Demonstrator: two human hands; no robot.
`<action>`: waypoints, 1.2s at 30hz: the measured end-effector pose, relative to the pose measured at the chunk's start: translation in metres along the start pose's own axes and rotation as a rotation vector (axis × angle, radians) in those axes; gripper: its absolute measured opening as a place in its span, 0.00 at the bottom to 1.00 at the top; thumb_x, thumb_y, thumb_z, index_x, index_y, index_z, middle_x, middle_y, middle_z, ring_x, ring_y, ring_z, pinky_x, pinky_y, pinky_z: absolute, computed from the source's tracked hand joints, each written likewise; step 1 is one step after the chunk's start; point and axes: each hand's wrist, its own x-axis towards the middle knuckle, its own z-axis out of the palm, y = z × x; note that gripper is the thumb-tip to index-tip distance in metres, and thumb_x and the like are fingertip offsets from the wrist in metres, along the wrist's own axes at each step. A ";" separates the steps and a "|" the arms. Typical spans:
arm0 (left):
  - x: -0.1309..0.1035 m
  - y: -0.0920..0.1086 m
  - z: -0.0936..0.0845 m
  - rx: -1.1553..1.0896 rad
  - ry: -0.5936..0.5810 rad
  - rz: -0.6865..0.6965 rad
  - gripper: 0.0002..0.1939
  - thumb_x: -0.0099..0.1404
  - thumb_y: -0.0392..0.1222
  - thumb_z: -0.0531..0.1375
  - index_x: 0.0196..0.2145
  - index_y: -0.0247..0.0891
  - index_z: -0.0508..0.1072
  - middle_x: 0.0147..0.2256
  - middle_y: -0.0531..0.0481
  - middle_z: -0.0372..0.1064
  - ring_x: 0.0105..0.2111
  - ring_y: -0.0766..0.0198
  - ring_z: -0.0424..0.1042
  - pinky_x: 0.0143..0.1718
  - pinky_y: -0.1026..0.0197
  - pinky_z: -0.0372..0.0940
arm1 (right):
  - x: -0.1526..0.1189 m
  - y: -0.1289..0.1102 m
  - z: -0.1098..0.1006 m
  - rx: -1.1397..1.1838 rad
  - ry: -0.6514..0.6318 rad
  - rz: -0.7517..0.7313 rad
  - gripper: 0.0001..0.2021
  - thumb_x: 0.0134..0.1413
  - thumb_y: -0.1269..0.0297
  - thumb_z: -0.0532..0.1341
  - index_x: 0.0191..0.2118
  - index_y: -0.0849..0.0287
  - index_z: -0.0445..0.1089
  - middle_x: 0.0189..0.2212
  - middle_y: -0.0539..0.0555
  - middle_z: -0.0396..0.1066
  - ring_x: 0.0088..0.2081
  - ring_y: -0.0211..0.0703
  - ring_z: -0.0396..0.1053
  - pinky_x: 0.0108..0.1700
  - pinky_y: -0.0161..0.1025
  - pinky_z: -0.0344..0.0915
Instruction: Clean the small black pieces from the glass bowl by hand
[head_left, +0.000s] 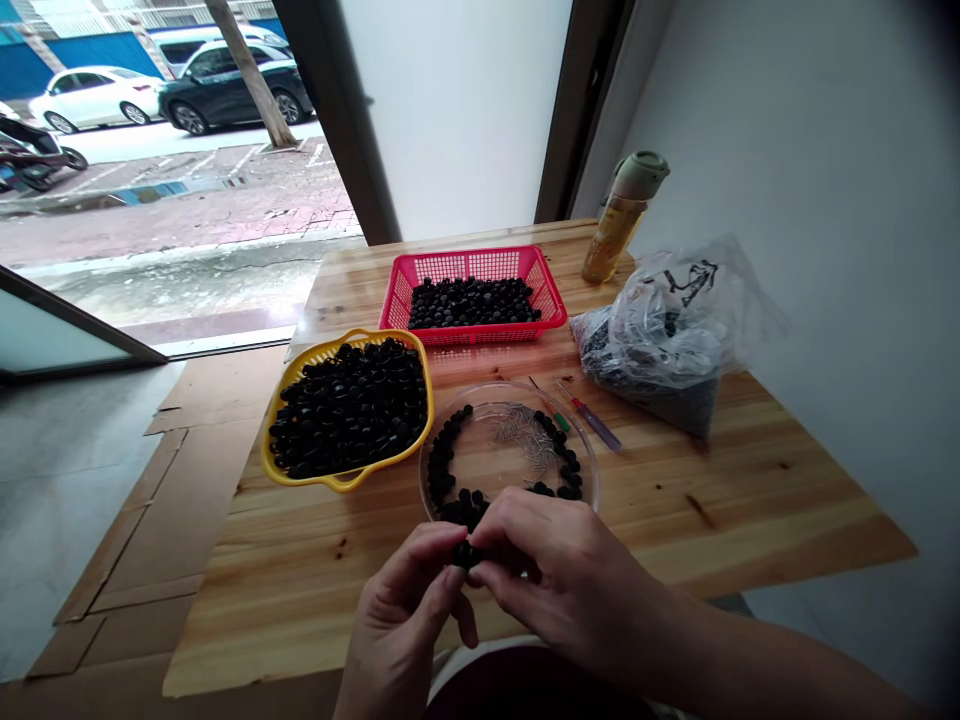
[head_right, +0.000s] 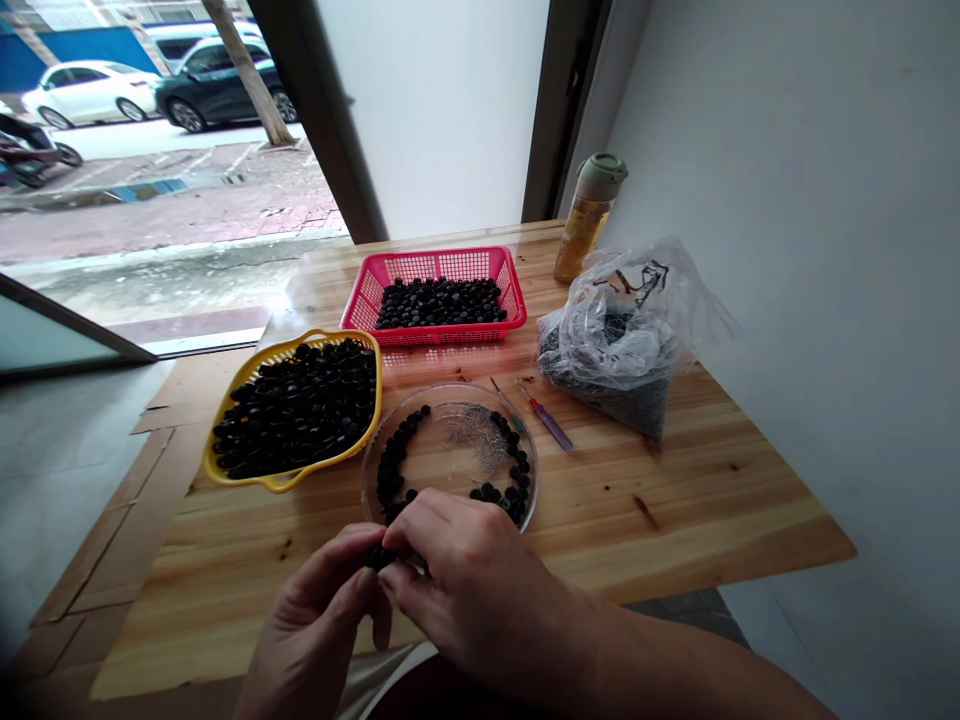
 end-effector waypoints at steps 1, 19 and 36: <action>0.000 0.000 -0.001 0.009 -0.010 0.015 0.08 0.64 0.44 0.72 0.42 0.48 0.87 0.38 0.48 0.77 0.24 0.68 0.71 0.22 0.69 0.72 | 0.000 0.001 -0.001 0.030 -0.007 0.012 0.04 0.60 0.74 0.67 0.36 0.59 0.73 0.31 0.51 0.73 0.31 0.38 0.70 0.33 0.34 0.63; 0.000 -0.005 0.009 -0.236 -0.033 -0.129 0.13 0.59 0.48 0.75 0.39 0.41 0.85 0.26 0.53 0.75 0.19 0.73 0.67 0.20 0.71 0.66 | -0.004 0.012 0.000 0.311 0.046 0.121 0.05 0.60 0.65 0.69 0.38 0.62 0.78 0.30 0.55 0.78 0.30 0.41 0.77 0.31 0.32 0.71; -0.009 -0.006 0.004 -0.281 -0.041 -0.237 0.17 0.58 0.53 0.75 0.40 0.40 0.84 0.28 0.52 0.77 0.16 0.74 0.68 0.19 0.72 0.60 | 0.002 0.001 -0.001 0.338 0.023 0.062 0.04 0.57 0.70 0.71 0.37 0.60 0.76 0.30 0.51 0.73 0.30 0.37 0.70 0.31 0.31 0.65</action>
